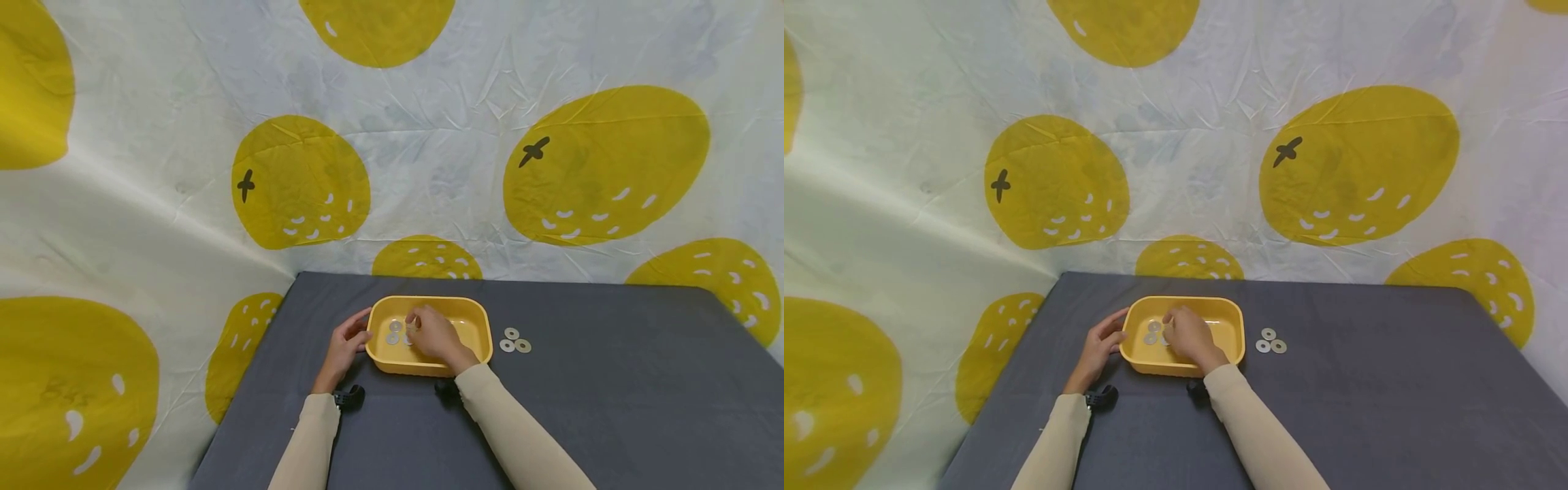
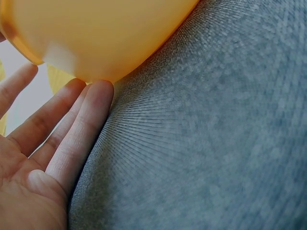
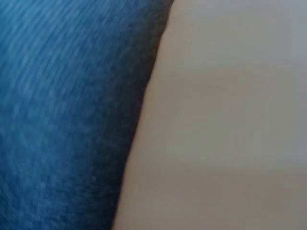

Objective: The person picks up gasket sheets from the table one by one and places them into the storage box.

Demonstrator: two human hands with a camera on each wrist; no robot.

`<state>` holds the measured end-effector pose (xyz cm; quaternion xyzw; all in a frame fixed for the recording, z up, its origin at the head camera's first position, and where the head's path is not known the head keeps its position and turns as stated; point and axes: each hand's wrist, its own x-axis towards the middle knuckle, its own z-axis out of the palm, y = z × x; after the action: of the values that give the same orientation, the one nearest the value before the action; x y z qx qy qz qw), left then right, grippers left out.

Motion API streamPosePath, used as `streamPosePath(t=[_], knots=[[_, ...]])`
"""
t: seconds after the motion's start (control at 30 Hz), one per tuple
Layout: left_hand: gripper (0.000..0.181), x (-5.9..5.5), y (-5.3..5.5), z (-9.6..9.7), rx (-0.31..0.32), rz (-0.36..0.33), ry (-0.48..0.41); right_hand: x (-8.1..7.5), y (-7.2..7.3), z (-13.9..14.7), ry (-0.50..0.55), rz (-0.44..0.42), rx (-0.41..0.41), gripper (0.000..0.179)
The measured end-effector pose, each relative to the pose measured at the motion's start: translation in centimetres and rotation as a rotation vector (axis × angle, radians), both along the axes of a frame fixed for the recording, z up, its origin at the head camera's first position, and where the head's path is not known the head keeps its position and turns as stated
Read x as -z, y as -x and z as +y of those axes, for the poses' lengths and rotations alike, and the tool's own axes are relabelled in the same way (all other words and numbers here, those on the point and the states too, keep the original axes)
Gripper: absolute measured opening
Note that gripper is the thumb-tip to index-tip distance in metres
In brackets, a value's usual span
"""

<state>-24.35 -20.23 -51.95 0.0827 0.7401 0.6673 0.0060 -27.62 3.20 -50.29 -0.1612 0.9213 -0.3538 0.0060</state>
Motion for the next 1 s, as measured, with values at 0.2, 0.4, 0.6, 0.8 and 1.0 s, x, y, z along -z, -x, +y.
streamPosePath(t=[0.2,0.4,0.6,0.8,1.0], knots=[[0.054,1.4,1.0,-0.2,-0.007,-0.009,-0.008,-1.1,-0.4,1.4,0.215,0.160,0.028,0.010],[0.054,3.0,1.5,-0.2,-0.038,0.008,-0.017,-2.6,-1.4,6.1,0.280,0.279,0.001,0.008],[0.051,3.1,1.4,-0.1,-0.045,0.034,-0.015,-2.5,-2.6,12.6,0.189,0.289,0.104,0.012],[0.051,2.9,1.4,-0.3,-0.048,0.036,-0.032,-1.1,-3.2,17.9,0.041,0.173,0.158,0.016],[0.052,1.4,0.6,-0.2,-0.021,0.002,-0.032,0.0,-2.8,20.7,-0.037,0.083,0.174,0.020]])
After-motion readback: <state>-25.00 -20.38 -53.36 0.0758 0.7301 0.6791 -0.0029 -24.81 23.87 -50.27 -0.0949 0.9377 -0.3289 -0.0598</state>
